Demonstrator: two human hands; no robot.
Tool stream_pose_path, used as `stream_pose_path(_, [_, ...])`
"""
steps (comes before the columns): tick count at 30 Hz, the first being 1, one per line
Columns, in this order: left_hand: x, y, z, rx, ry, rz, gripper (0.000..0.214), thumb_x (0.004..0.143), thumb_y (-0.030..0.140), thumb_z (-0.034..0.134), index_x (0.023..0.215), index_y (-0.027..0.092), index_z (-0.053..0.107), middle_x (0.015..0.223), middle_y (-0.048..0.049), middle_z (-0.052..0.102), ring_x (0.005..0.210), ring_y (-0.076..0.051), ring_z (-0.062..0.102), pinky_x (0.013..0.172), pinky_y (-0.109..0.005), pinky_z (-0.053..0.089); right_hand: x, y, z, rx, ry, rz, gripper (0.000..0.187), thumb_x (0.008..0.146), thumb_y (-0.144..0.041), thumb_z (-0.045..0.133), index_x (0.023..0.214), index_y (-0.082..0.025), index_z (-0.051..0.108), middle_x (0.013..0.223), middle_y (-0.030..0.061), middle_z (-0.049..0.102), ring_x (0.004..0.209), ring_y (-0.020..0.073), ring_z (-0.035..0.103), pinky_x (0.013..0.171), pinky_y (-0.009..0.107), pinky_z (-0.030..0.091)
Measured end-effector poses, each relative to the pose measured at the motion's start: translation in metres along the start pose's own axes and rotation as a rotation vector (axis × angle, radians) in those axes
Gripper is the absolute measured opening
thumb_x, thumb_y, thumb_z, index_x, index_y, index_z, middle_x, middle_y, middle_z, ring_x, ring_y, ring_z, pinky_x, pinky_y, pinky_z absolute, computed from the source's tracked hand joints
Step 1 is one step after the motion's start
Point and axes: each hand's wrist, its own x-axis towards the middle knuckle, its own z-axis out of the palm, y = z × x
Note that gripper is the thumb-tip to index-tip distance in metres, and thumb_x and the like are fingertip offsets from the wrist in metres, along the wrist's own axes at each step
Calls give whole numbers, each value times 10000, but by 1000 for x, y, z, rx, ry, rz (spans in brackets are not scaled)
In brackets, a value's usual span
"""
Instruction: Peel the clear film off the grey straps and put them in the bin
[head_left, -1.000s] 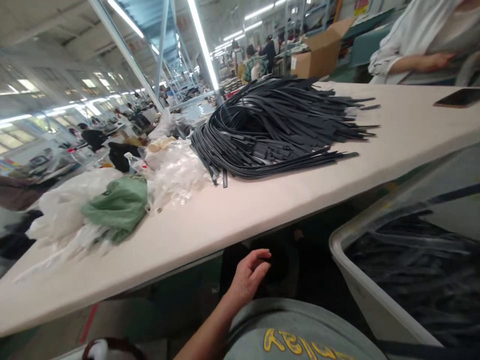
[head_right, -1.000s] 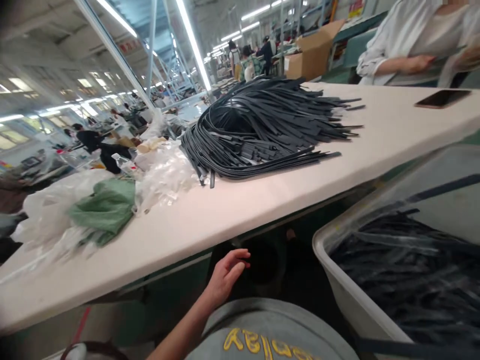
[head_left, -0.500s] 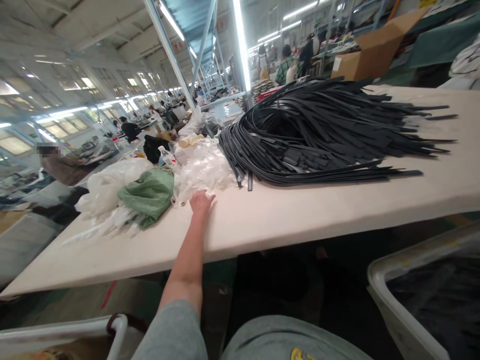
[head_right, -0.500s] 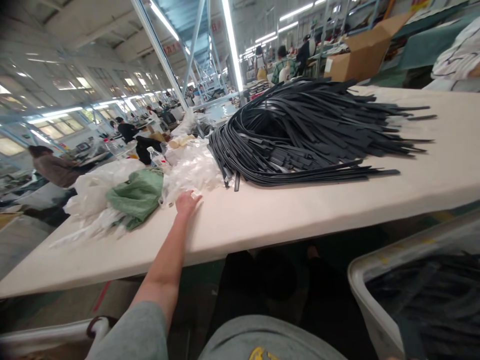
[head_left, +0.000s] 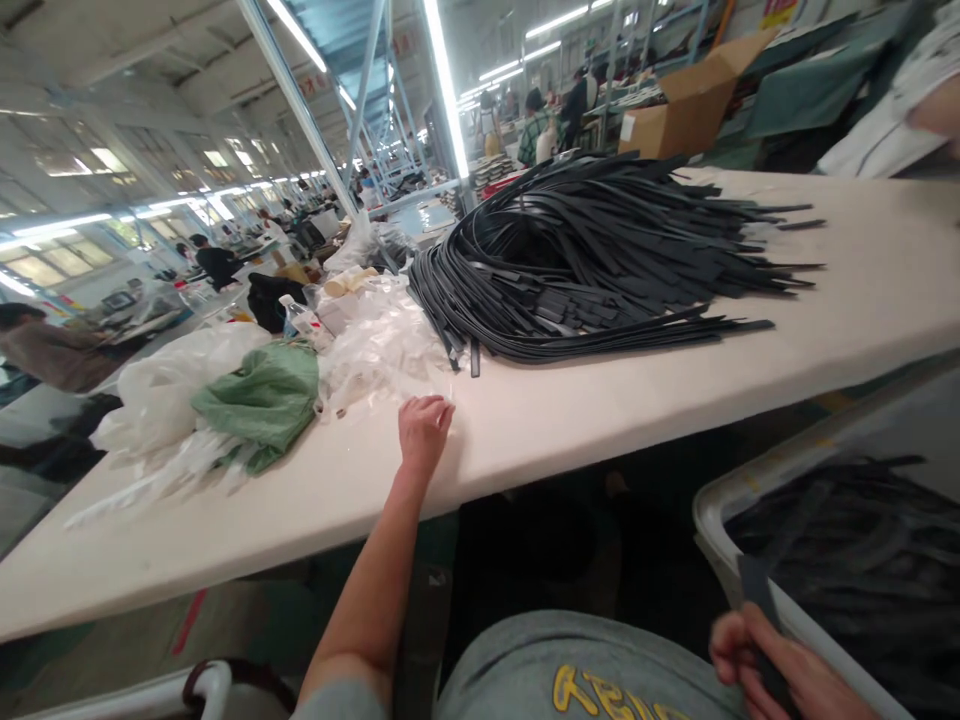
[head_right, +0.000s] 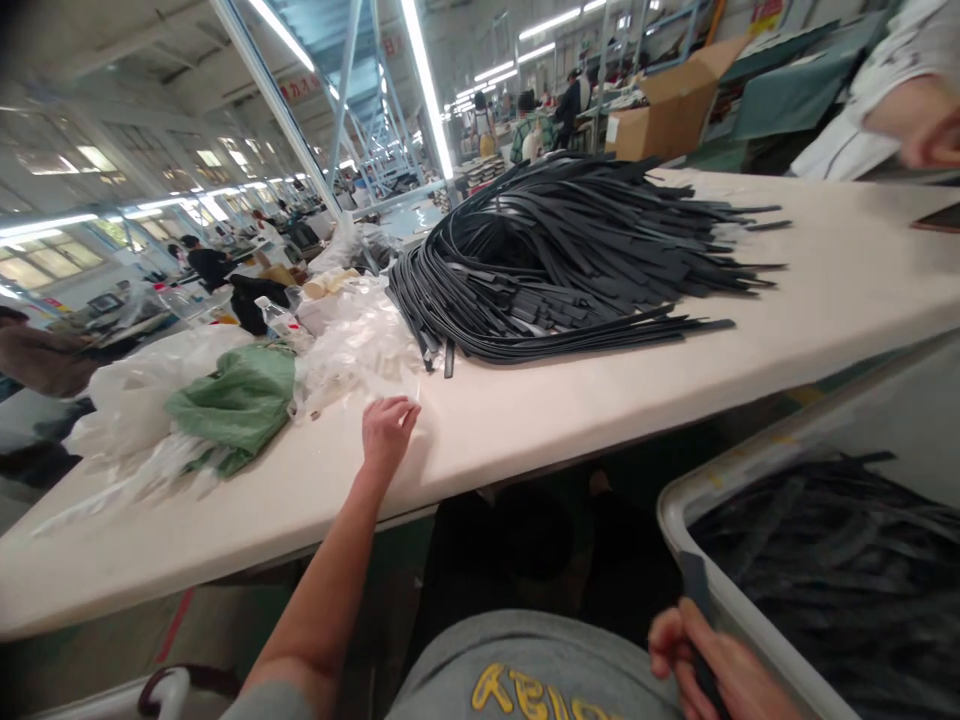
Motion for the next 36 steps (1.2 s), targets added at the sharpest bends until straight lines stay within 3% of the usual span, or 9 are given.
stream_pose_path(3, [-42, 26, 10, -139, 88, 74, 150, 910, 310, 569, 847, 229, 679, 1037, -73, 722, 1002, -235, 621, 1026, -372, 359, 9, -51, 22, 166, -23, 30, 624, 880, -752, 394, 704, -226, 678, 598, 39, 617, 369, 110, 410, 448, 314, 418])
stream_pose_path(8, [-77, 34, 15, -356, 125, -53, 120, 848, 267, 640, 742, 235, 594, 804, -18, 660, 846, -203, 623, 843, -308, 437, 43, -95, 42, 225, -162, 0, 585, 795, -729, 562, 768, -151, 649, 594, 8, 611, 372, 48, 307, 408, 225, 331])
stream_pose_path(16, [-102, 22, 7, -528, 218, -144, 252, 852, 411, 654, 709, 217, 580, 683, 23, 578, 679, -154, 581, 660, -265, 427, 93, -142, 85, 230, -361, -100, 527, 834, -632, 575, 902, -120, 675, 598, 2, 612, 379, 44, 283, 370, 199, 312])
stream_pose_path(20, [-106, 21, 6, -516, 232, -99, 234, 852, 391, 661, 709, 217, 597, 686, 19, 574, 669, -151, 565, 654, -268, 425, 128, -180, 119, -23, -378, -156, 423, 926, -481, 477, 1044, -118, 659, 600, 3, 640, 365, 65, 335, 356, 196, 329])
stream_pose_path(24, [-105, 23, 7, -503, 227, -46, 247, 852, 373, 664, 678, 214, 589, 680, 14, 566, 659, -148, 551, 651, -267, 423, 168, -208, 154, -235, -349, -184, 340, 933, -412, 512, 903, -115, 676, 530, 1, 629, 356, 74, 385, 336, 191, 310])
stream_pose_path(28, [-107, 25, 7, -537, 200, -22, 246, 890, 348, 606, 685, 212, 622, 706, -6, 583, 672, -151, 566, 666, -264, 441, 188, -221, 181, -297, -346, -217, 194, 831, -298, 655, 714, -145, 671, 482, -31, 584, 408, 76, 443, 368, 173, 317])
stream_pose_path(32, [-114, 21, 4, -657, 194, -69, 256, 949, 326, 508, 847, 217, 716, 866, -43, 656, 833, -173, 635, 777, -287, 481, 199, -223, 178, -333, -260, -250, 132, 762, -190, 673, 638, -151, 649, 483, -44, 576, 423, 70, 445, 401, 171, 323])
stream_pose_path(36, [-125, 18, 3, -757, 206, -165, 257, 948, 335, 516, 936, 224, 748, 890, -44, 685, 883, -186, 651, 820, -304, 492, 208, -230, 136, -331, -5, -277, 127, 839, -229, 601, 787, -135, 670, 527, -32, 595, 389, 62, 383, 393, 182, 313])
